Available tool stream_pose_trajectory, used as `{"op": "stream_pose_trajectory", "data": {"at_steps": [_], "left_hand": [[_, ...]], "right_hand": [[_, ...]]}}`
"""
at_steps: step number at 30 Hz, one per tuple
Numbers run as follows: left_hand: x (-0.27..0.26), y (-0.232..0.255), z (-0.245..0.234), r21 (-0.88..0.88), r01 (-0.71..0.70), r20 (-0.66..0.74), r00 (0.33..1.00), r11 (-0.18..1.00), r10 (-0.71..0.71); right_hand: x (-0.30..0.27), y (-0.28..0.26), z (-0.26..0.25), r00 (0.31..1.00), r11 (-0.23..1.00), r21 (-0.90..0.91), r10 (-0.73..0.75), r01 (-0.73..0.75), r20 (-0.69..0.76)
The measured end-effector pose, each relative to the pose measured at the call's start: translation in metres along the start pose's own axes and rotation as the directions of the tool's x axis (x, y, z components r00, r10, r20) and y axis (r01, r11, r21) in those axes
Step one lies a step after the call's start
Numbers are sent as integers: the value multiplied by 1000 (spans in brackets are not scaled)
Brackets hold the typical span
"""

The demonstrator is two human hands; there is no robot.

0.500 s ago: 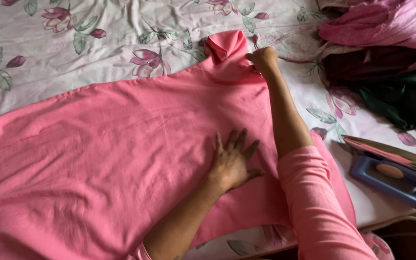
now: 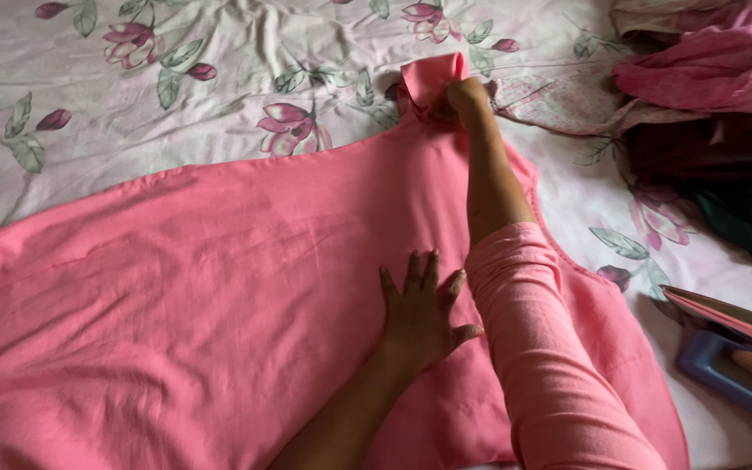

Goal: The person irons a pink dress laid out on a bed. They smooth the fabric with their hands, use a blue iron to press the main body and sleeves, and then fold the garment. The person also adjusts the dress to align an embroidered band before continuing to iron.

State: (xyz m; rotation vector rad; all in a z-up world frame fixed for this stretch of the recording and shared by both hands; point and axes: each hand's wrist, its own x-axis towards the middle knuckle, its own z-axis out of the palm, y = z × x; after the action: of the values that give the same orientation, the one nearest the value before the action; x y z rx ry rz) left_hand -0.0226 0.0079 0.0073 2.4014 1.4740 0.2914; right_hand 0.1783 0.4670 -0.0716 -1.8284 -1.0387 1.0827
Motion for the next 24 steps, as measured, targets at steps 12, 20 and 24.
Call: {"op": "stream_pose_trajectory", "data": {"at_steps": [12,20,24], "left_hand": [[5,1,-9,-32,69,165,984,997,-62],[8,2,-1,-59,107,278,957,993,-86],[11,4,-14,41,103,340,934,994,-111]], "right_hand": [[-97,-8,30,882,922,195,-379,334,279],[-349,41,7,-100,388,346,-530,854,842],[-330,22,-15,143,209,-58,-415,976,898]]}}
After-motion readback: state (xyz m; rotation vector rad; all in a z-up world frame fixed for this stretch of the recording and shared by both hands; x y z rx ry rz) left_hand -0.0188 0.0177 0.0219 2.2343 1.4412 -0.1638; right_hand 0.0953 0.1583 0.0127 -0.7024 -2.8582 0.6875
